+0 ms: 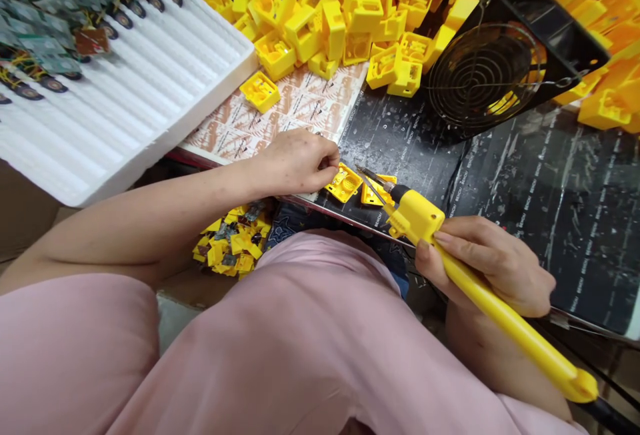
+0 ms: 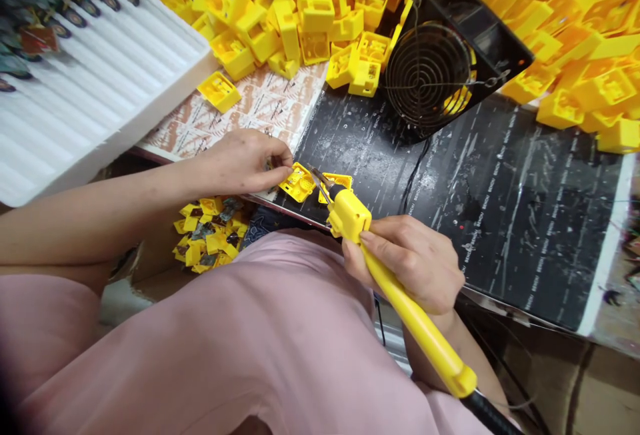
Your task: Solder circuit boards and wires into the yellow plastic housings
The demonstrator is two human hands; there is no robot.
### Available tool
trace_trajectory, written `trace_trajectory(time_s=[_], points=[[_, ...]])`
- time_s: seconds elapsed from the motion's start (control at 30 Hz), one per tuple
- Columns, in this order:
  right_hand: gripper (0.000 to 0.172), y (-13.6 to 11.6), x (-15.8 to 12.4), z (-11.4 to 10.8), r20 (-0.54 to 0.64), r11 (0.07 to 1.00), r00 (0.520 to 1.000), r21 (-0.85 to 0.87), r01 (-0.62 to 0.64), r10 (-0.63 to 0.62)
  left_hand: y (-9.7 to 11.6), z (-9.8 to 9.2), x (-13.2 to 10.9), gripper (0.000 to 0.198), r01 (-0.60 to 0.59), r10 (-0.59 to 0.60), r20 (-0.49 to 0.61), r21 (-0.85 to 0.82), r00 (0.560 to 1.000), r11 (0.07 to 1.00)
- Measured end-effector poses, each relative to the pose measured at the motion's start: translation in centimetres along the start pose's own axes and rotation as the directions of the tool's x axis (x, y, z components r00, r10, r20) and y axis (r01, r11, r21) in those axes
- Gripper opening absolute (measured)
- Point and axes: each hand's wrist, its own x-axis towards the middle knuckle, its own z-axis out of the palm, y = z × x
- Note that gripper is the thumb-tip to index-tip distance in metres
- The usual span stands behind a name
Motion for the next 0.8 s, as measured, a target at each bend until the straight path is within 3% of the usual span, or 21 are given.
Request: trace_trajectory(time_s=[0.13,0.23,0.37,0.53,0.73,0.8], points=[[0.023,0.1,-0.4,0.3,0.005,0.999,0.999,0.000,-0.049,0.049,-0.1,0.1,-0.3,0.027,-0.046,0.046,-0.043,0.018,0.998,0.999],[0.043,-0.3,-0.5,0.6,-0.065,0.990,0.988,-0.018,-0.140,0.139,-0.4,0.4,-0.6,0.031,-0.091,0.092,-0.115,0.014,0.989,0.996],[0.055,-0.6,-0.3,0.8,-0.074,0.991,0.991,-0.074,-0.113,0.108,-1.2,1.2,-0.6,0.031,-0.162,0.149,-0.196,-0.048,0.969,0.986],[0.057,-0.2,-0.4,0.8,-0.065,0.990,0.994,-0.102,-0.097,0.091,-1.6,1.5,-0.2,0.030,-0.182,0.153,-0.202,-0.137,0.967,0.974],[0.062,-0.3,-0.5,0.7,-0.092,0.992,0.990,-0.059,-0.110,0.104,-0.8,1.3,0.5,0.025,-0.164,0.159,-0.185,-0.009,0.970,0.986],[0.062,-0.1,-0.9,0.6,-0.110,0.993,0.988,-0.037,-0.113,0.108,-1.0,1.2,0.4,0.025,-0.182,0.170,-0.186,-0.049,0.968,0.982]])
